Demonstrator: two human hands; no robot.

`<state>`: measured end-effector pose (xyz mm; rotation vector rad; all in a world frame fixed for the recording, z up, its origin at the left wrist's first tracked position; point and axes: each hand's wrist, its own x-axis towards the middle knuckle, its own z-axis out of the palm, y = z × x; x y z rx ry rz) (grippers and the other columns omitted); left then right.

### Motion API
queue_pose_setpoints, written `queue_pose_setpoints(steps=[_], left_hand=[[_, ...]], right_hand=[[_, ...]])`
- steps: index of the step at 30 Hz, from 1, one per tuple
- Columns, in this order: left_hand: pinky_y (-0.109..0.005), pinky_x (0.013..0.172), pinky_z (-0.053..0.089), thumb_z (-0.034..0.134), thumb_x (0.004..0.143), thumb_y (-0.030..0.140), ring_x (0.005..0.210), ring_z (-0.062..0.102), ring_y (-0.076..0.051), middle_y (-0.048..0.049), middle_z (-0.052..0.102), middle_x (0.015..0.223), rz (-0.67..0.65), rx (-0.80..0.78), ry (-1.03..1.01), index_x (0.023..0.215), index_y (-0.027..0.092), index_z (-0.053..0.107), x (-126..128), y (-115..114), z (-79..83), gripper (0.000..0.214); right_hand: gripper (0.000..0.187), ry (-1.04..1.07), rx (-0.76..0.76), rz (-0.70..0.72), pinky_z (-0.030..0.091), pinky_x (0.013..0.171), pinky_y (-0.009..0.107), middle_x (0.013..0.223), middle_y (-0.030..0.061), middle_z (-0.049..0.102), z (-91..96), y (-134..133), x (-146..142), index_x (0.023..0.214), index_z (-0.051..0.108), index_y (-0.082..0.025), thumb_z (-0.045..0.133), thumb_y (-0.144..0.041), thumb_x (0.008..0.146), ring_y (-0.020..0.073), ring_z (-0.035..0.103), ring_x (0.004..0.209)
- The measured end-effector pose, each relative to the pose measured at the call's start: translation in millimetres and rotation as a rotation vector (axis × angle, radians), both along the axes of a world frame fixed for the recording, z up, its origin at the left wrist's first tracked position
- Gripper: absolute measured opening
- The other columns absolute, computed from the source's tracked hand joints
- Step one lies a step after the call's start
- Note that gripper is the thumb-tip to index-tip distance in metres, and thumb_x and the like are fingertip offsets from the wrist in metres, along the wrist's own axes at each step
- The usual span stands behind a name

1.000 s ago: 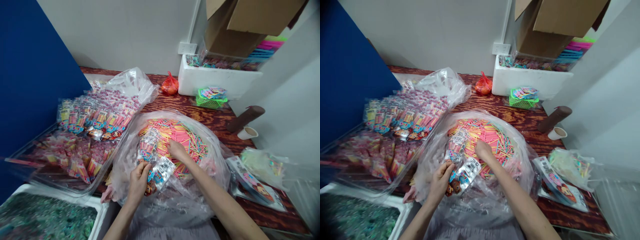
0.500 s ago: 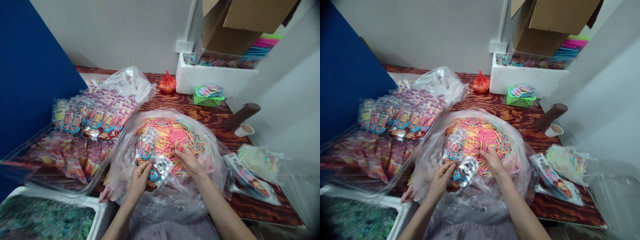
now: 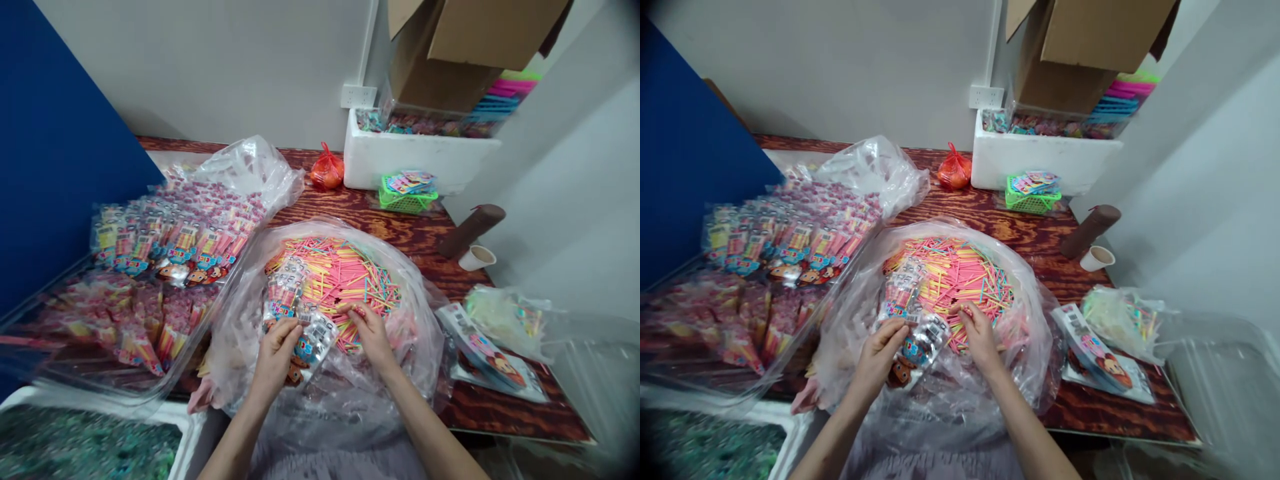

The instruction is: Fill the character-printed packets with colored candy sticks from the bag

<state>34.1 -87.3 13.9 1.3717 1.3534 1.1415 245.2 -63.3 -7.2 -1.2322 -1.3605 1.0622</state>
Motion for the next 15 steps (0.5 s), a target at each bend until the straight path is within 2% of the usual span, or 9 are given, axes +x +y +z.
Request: queue_pose_setpoints(steps=[5,10,15], left_hand=[[-0.03,0.082,0.046,0.058,0.084,0.036,0.088,0.063,-0.021,-0.0056,0.072,0.088,0.007,-0.057,-0.021,0.087,0.018,0.075,-0.1,-2.3,-4.9,0.025],[-0.029,0.081,0.046,0.059,0.084,0.037,0.087,0.064,-0.02,-0.0052,0.072,0.087,0.015,-0.094,-0.046,0.088,0.018,0.076,-1.3,-3.4,-14.7,0.025],[-0.028,0.081,0.046,0.059,0.084,0.036,0.089,0.064,-0.02,-0.0049,0.073,0.09,0.031,-0.124,-0.068,0.089,0.019,0.075,-1.8,-3.1,-12.4,0.025]], right_hand=[[0.017,0.041,-0.012,0.052,0.045,0.085,0.031,0.089,0.0036,0.067,10.6,-6.9,-8.4,0.087,0.066,-0.021,0.052,-0.029,0.092,0.0203,0.062,0.09],[0.016,0.056,-0.035,0.059,0.044,0.083,0.031,0.088,0.0029,0.067,9.0,-9.5,-13.4,0.088,0.066,-0.021,0.052,-0.028,0.091,0.0201,0.062,0.089],[0.016,0.052,-0.058,0.071,0.044,0.081,0.031,0.088,0.0026,0.067,6.2,-10.1,-17.1,0.088,0.066,-0.021,0.053,-0.029,0.091,0.0199,0.061,0.088]])
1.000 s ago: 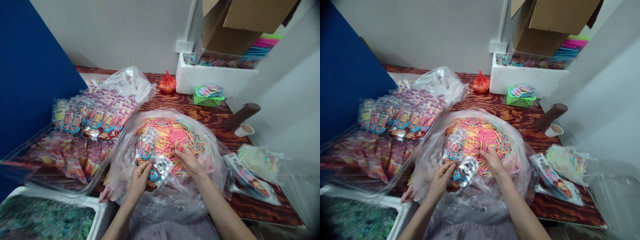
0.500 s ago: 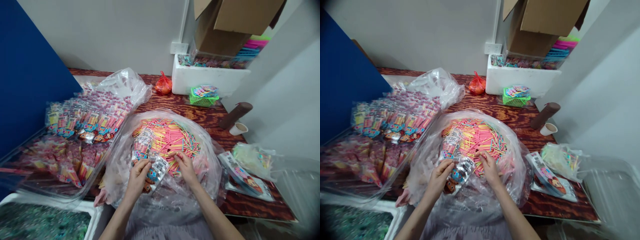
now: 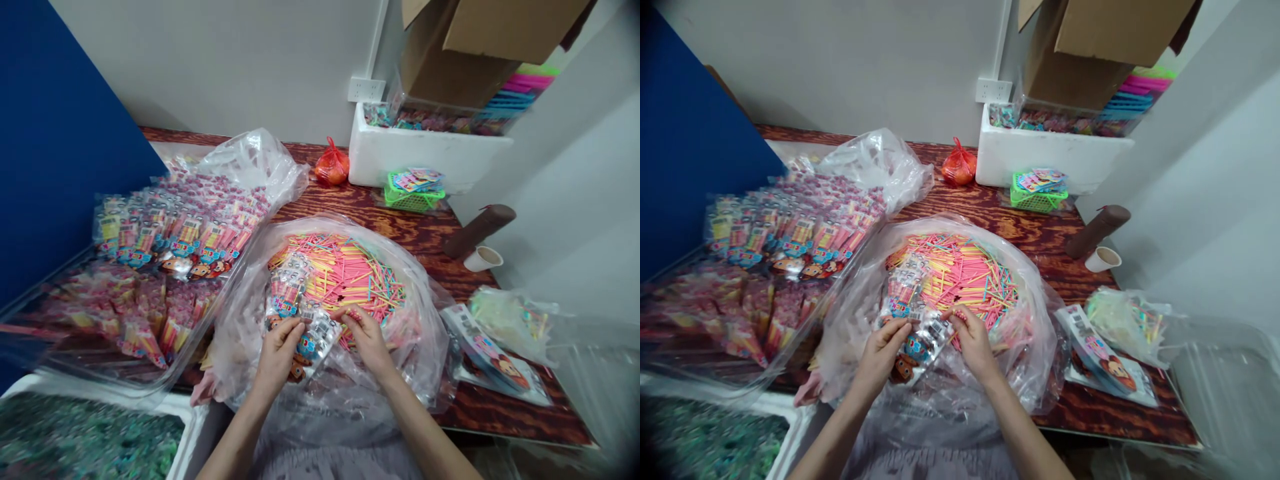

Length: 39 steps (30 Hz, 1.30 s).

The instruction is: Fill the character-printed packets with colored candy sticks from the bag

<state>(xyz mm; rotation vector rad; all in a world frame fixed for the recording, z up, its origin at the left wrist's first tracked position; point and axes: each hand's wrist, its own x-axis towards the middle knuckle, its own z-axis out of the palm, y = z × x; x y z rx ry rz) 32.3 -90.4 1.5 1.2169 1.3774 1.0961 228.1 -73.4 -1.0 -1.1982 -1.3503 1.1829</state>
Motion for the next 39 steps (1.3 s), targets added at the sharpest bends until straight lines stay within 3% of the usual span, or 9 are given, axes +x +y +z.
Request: queue_pose_setpoints(steps=[13,17,22,26,29,34,39], left_hand=[[-0.028,0.081,0.047,0.058,0.082,0.037,0.086,0.063,-0.02,-0.0036,0.07,0.083,0.027,-0.009,-0.001,0.084,0.02,0.075,3.2,3.6,5.8,0.025],[-0.027,0.072,0.046,0.059,0.08,0.041,0.077,0.06,-0.018,-0.0021,0.067,0.077,0.033,-0.047,-0.008,0.081,0.018,0.074,1.0,2.5,0.7,0.027],[-0.026,0.07,0.046,0.059,0.08,0.042,0.075,0.059,-0.018,-0.001,0.065,0.073,0.036,-0.031,0.011,0.076,0.018,0.072,-0.1,1.7,-1.2,0.027],[-0.026,0.071,0.046,0.059,0.081,0.041,0.075,0.059,-0.018,-0.0016,0.066,0.075,0.023,-0.001,0.023,0.079,0.018,0.073,2.2,1.7,1.0,0.026],[-0.027,0.072,0.046,0.06,0.081,0.04,0.076,0.06,-0.018,-0.0025,0.067,0.076,0.016,0.02,0.009,0.08,0.018,0.073,3.8,1.1,0.5,0.026],[-0.027,0.074,0.046,0.06,0.081,0.041,0.078,0.061,-0.018,-0.0024,0.068,0.077,0.024,0.008,0.01,0.081,0.018,0.074,3.8,-1.6,-5.3,0.027],[-0.028,0.074,0.047,0.06,0.081,0.042,0.078,0.062,-0.019,-0.0037,0.07,0.079,0.006,-0.008,0.008,0.081,0.017,0.074,2.2,-2.4,-7.3,0.029]], right_hand=[[0.016,0.012,-0.022,0.023,0.044,0.081,0.029,0.086,0.0023,0.066,-1.9,-4.4,-8.2,0.086,0.064,-0.021,0.05,-0.028,0.092,0.0184,0.061,0.086],[0.014,-0.032,-0.049,0.043,0.044,0.074,0.028,0.078,-0.0001,0.062,-1.0,-0.6,0.8,0.089,0.06,-0.021,0.048,-0.029,0.092,0.017,0.06,0.077],[0.017,-0.39,0.113,0.152,0.042,0.068,0.028,0.078,0.0004,0.059,13.1,31.9,33.4,0.086,0.057,-0.022,0.042,-0.026,0.095,0.017,0.057,0.072],[0.024,-1.03,0.362,0.108,0.039,0.076,0.032,0.09,0.0094,0.062,26.5,72.4,56.6,0.087,0.059,-0.019,0.037,-0.01,0.092,0.023,0.053,0.086],[0.023,-1.42,0.448,0.238,0.036,0.077,0.033,0.096,0.0134,0.062,31.3,95.3,60.5,0.091,0.06,-0.016,0.04,-0.006,0.09,0.0254,0.051,0.09],[0.019,-1.559,0.556,0.362,0.032,0.076,0.034,0.098,0.012,0.061,21.7,109.0,50.4,0.099,0.058,-0.015,0.043,-0.007,0.091,0.0248,0.049,0.089],[0.02,-1.549,0.581,0.416,0.032,0.079,0.035,0.098,0.0134,0.06,8.8,108.3,45.9,0.097,0.058,-0.014,0.043,-0.004,0.089,0.0256,0.048,0.091]])
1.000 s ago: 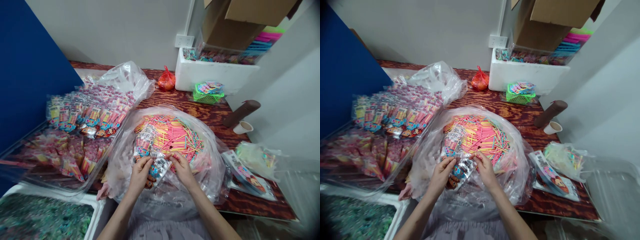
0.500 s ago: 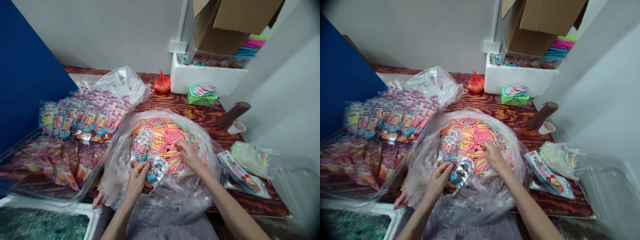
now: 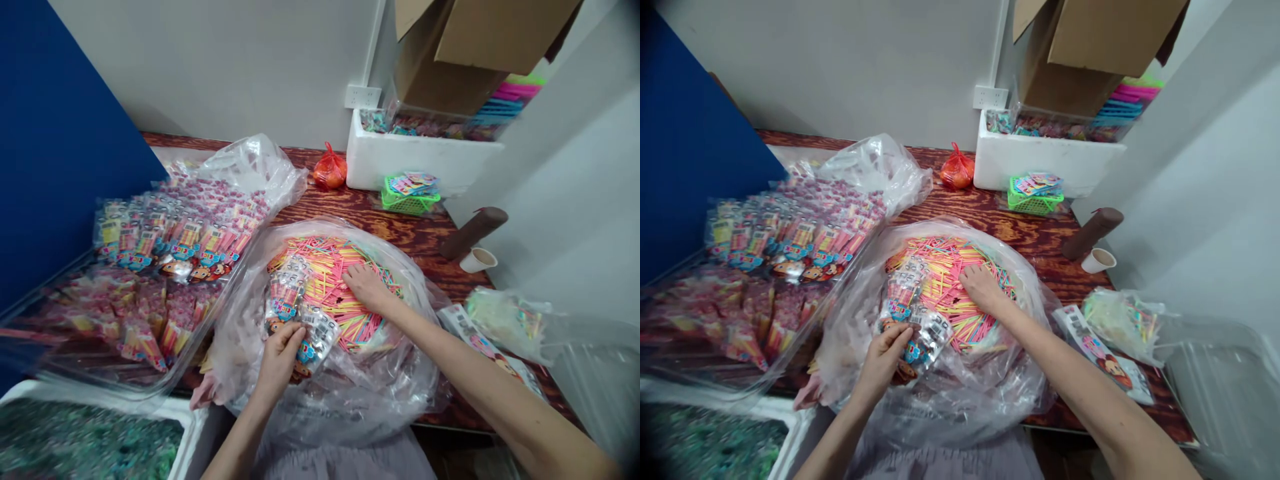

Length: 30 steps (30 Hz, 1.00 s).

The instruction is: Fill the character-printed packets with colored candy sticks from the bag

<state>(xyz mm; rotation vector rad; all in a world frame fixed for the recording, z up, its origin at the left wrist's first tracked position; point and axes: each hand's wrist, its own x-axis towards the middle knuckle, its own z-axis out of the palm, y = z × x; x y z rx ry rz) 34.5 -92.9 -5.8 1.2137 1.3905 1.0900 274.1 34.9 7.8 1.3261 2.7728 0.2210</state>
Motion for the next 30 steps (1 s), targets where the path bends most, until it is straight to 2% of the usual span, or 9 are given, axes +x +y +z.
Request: queue_pose_setpoints(steps=[7,9,11,14,16,18,21,24,30], left_hand=[[-0.031,0.081,0.049,0.06,0.082,0.04,0.085,0.064,-0.021,-0.0049,0.074,0.086,0.015,0.017,-0.025,0.087,0.018,0.075,-4.2,-0.2,5.5,0.027],[-0.031,0.081,0.05,0.06,0.082,0.04,0.084,0.064,-0.021,-0.0048,0.074,0.085,0.012,0.013,-0.023,0.088,0.018,0.075,-4.8,-1.1,4.9,0.027],[-0.031,0.08,0.05,0.059,0.083,0.039,0.084,0.064,-0.02,-0.0048,0.073,0.085,0.01,0.02,-0.01,0.088,0.019,0.076,-4.1,-1.4,4.4,0.027],[-0.03,0.079,0.049,0.059,0.083,0.037,0.083,0.064,-0.02,-0.0049,0.073,0.085,0.006,0.05,0.017,0.085,0.019,0.076,-1.2,-0.1,5.9,0.024],[-0.029,0.078,0.049,0.059,0.083,0.035,0.082,0.064,-0.019,-0.0048,0.072,0.083,-0.007,0.08,0.021,0.082,0.019,0.075,0.8,1.4,8.6,0.022],[-0.029,0.077,0.048,0.059,0.083,0.033,0.081,0.063,-0.019,-0.0049,0.07,0.083,-0.029,0.11,0.021,0.081,0.018,0.074,2.0,2.7,11.4,0.021],[-0.029,0.077,0.047,0.057,0.085,0.033,0.082,0.062,-0.019,-0.0052,0.069,0.083,-0.061,0.139,0.043,0.08,0.019,0.073,2.2,2.9,13.5,0.022],[-0.029,0.078,0.046,0.056,0.087,0.034,0.083,0.061,-0.019,-0.0058,0.068,0.084,-0.081,0.152,0.063,0.081,0.018,0.072,2.5,1.9,12.9,0.023],[-0.028,0.077,0.045,0.056,0.087,0.033,0.082,0.061,-0.019,-0.005,0.068,0.083,-0.054,0.135,0.026,0.083,0.018,0.072,5.5,0.7,12.8,0.023]], right_hand=[[0.018,0.582,-0.147,-0.179,0.037,0.08,0.035,0.087,0.0105,0.062,-6.8,1.7,9.0,0.08,0.055,-0.018,0.042,-0.007,0.087,0.0227,0.051,0.083],[0.019,0.687,-0.133,-0.253,0.039,0.076,0.033,0.079,0.0068,0.06,-4.2,2.0,7.3,0.082,0.052,-0.019,0.036,-0.012,0.09,0.0206,0.052,0.077],[0.016,0.961,-0.197,-0.355,0.042,0.071,0.032,0.072,0.0018,0.058,0.8,-1.3,1.1,0.089,0.051,-0.019,0.035,-0.019,0.091,0.0181,0.054,0.07],[0.019,1.404,-0.551,-0.42,0.047,0.066,0.031,0.065,-0.0028,0.057,11.5,-15.5,-14.5,0.099,0.053,-0.019,0.047,-0.031,0.086,0.0154,0.057,0.06],[0.024,1.556,-0.903,-0.403,0.049,0.067,0.033,0.064,-0.0019,0.06,20.5,-27.9,-26.0,0.095,0.058,-0.018,0.061,-0.036,0.079,0.0158,0.06,0.061],[0.025,1.705,-1.102,-0.405,0.05,0.072,0.036,0.069,0.0004,0.064,30.9,-38.3,-36.4,0.087,0.06,-0.02,0.069,-0.038,0.073,0.0182,0.064,0.067],[0.024,1.892,-1.033,-0.395,0.051,0.078,0.041,0.079,0.0034,0.07,46.9,-46.2,-50.2,0.085,0.059,-0.022,0.068,-0.043,0.077,0.0233,0.068,0.082],[0.025,1.951,-0.988,-0.349,0.05,0.085,0.044,0.089,0.0057,0.073,57.7,-49.7,-64.2,0.085,0.059,-0.023,0.062,-0.048,0.082,0.0259,0.067,0.096],[0.031,1.945,-1.052,-0.373,0.049,0.089,0.045,0.094,0.0085,0.074,52.2,-64.1,-84.9,0.082,0.063,-0.021,0.062,-0.052,0.082,0.0272,0.065,0.102]])
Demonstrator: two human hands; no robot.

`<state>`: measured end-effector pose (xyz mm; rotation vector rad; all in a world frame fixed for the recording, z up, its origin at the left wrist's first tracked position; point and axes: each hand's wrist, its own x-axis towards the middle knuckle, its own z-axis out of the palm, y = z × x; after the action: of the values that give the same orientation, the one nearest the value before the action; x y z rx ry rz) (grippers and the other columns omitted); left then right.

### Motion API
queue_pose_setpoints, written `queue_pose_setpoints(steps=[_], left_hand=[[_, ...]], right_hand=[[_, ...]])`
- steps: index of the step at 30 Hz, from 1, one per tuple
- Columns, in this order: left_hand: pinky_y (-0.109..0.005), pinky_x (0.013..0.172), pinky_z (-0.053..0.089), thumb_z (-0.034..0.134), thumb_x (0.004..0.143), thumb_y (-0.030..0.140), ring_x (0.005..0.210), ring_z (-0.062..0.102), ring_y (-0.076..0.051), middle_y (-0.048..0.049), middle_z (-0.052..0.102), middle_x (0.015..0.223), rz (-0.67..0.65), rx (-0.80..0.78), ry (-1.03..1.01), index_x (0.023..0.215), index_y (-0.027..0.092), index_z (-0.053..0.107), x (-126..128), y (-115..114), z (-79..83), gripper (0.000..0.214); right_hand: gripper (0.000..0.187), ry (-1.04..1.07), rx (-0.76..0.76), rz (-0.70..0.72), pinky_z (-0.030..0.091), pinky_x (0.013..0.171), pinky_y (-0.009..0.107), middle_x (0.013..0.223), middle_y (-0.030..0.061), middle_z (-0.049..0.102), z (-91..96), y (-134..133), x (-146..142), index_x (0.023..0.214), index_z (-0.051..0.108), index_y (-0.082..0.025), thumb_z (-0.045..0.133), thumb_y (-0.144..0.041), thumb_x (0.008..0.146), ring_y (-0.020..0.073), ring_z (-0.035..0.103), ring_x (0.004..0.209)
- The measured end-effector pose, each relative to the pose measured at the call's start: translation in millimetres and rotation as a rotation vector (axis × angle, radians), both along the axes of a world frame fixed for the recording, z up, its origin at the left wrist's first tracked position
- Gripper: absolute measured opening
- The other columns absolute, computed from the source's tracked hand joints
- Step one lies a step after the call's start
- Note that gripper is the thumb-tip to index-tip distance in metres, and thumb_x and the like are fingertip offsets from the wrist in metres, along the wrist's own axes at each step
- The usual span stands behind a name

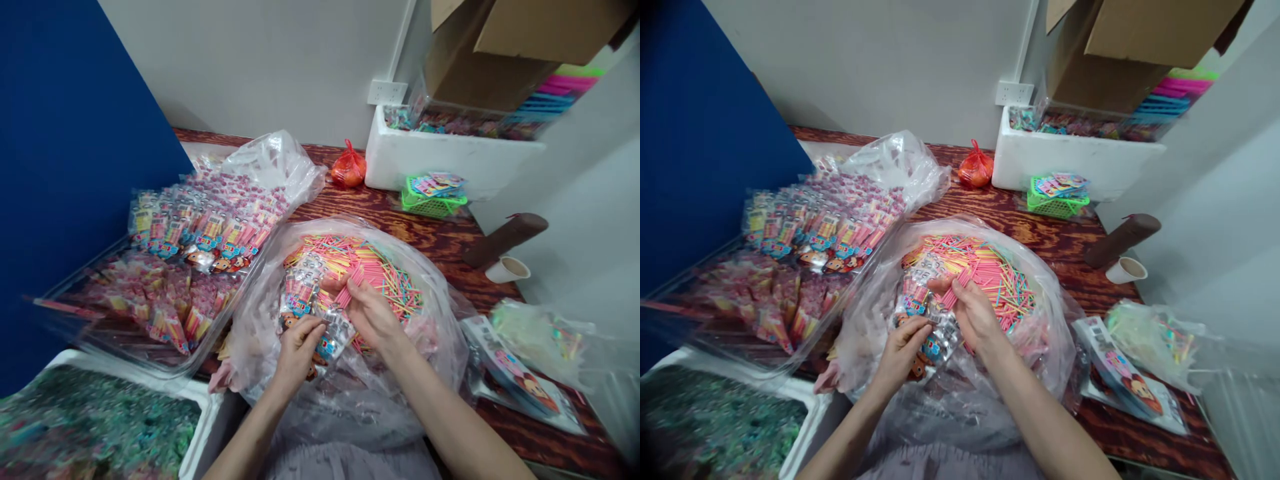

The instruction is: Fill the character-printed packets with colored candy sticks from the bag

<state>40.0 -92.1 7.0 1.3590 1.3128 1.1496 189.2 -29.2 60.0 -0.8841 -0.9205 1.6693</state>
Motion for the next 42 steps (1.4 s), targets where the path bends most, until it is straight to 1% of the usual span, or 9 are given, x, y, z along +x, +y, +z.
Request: queue_pose_setpoints(steps=[7,11,17,22,30,33,35,38,42], left_hand=[[-0.029,0.083,0.047,0.059,0.086,0.032,0.089,0.062,-0.019,-0.0049,0.07,0.09,0.041,0.018,-0.065,0.084,0.019,0.074,-1.0,-1.9,-2.6,0.02],[-0.03,0.086,0.048,0.06,0.085,0.031,0.093,0.063,-0.02,-0.0051,0.071,0.093,0.072,0.016,-0.108,0.09,0.02,0.075,-1.7,-0.7,-1.7,0.019],[-0.031,0.086,0.049,0.061,0.084,0.033,0.092,0.064,-0.02,-0.0051,0.073,0.093,0.083,-0.001,-0.148,0.09,0.02,0.076,-3.0,-2.6,-1.9,0.02],[-0.033,0.094,0.047,0.066,0.079,0.035,0.099,0.065,-0.022,-0.0047,0.074,0.098,0.168,-0.104,-0.202,0.092,0.02,0.076,-6.6,-3.9,-5.2,0.022],[-0.026,0.073,0.051,0.073,0.073,0.031,0.081,0.064,-0.017,-0.0044,0.072,0.097,-0.182,-0.288,-0.293,0.106,0.019,0.068,-28.6,14.4,12.4,0.035],[-0.023,0.066,0.048,0.074,0.073,0.033,0.069,0.06,-0.013,-0.0003,0.068,0.08,-0.076,-0.287,-0.27,0.092,0.017,0.067,-42.9,27.5,18.0,0.026],[-0.02,0.065,0.045,0.075,0.072,0.034,0.067,0.057,-0.011,0.0018,0.065,0.075,-0.001,-0.24,-0.274,0.086,0.017,0.064,-49.7,39.4,20.9,0.025],[-0.019,0.06,0.042,0.07,0.076,0.038,0.061,0.051,-0.009,0.0048,0.057,0.067,0.087,-0.138,-0.234,0.077,0.017,0.058,-51.4,61.5,18.0,0.025],[-0.026,0.068,0.046,0.057,0.083,0.039,0.069,0.056,-0.015,0.0013,0.06,0.076,0.263,0.001,0.149,0.091,0.018,0.06,-41.4,90.1,-4.5,0.022]], right_hand=[[0.028,-0.223,0.01,0.146,0.044,0.096,0.042,0.112,0.0078,0.07,4.3,-19.4,8.5,0.095,0.065,-0.021,0.067,-0.044,0.08,0.0259,0.06,0.11],[0.036,-0.342,0.13,0.019,0.045,0.093,0.038,0.114,0.0057,0.068,13.7,-23.4,11.5,0.12,0.055,-0.027,0.059,-0.042,0.087,0.0215,0.062,0.106],[0.024,-0.555,0.342,0.004,0.046,0.089,0.033,0.107,0.0061,0.068,7.3,-26.9,9.2,0.094,0.067,-0.022,0.048,-0.037,0.095,0.0211,0.061,0.102],[0.014,-0.641,0.442,-0.048,0.045,0.086,0.032,0.1,0.0058,0.065,3.9,-33.3,3.7,0.095,0.065,-0.022,0.051,-0.027,0.094,0.0196,0.059,0.097],[0.02,-0.654,0.548,-0.01,0.044,0.092,0.036,0.108,0.0053,0.063,-6.1,-48.7,-10.2,0.104,0.067,-0.025,0.052,-0.017,0.093,0.0199,0.056,0.106],[0.031,-0.482,0.365,-0.023,0.048,0.087,0.033,0.109,0.0044,0.065,-19.7,-40.9,8.3,0.123,0.056,-0.027,0.052,-0.021,0.093,0.0182,0.061,0.101],[0.023,-0.56,0.299,-0.091,0.048,0.084,0.033,0.102,0.004,0.067,-31.1,-29.6,31.2,0.115,0.059,-0.024,0.053,-0.022,0.092,0.0186,0.063,0.096],[0.012,-0.931,0.388,-0.155,0.045,0.08,0.033,0.089,0.004,0.067,-45.3,-13.2,68.2,0.09,0.065,-0.02,0.052,-0.018,0.09,0.0197,0.062,0.087],[0.018,-1.277,0.647,0.036,0.043,0.078,0.033,0.083,0.0056,0.064,-55.1,-14.5,93.3,0.085,0.063,-0.018,0.048,-0.01,0.091,0.0201,0.056,0.083]])
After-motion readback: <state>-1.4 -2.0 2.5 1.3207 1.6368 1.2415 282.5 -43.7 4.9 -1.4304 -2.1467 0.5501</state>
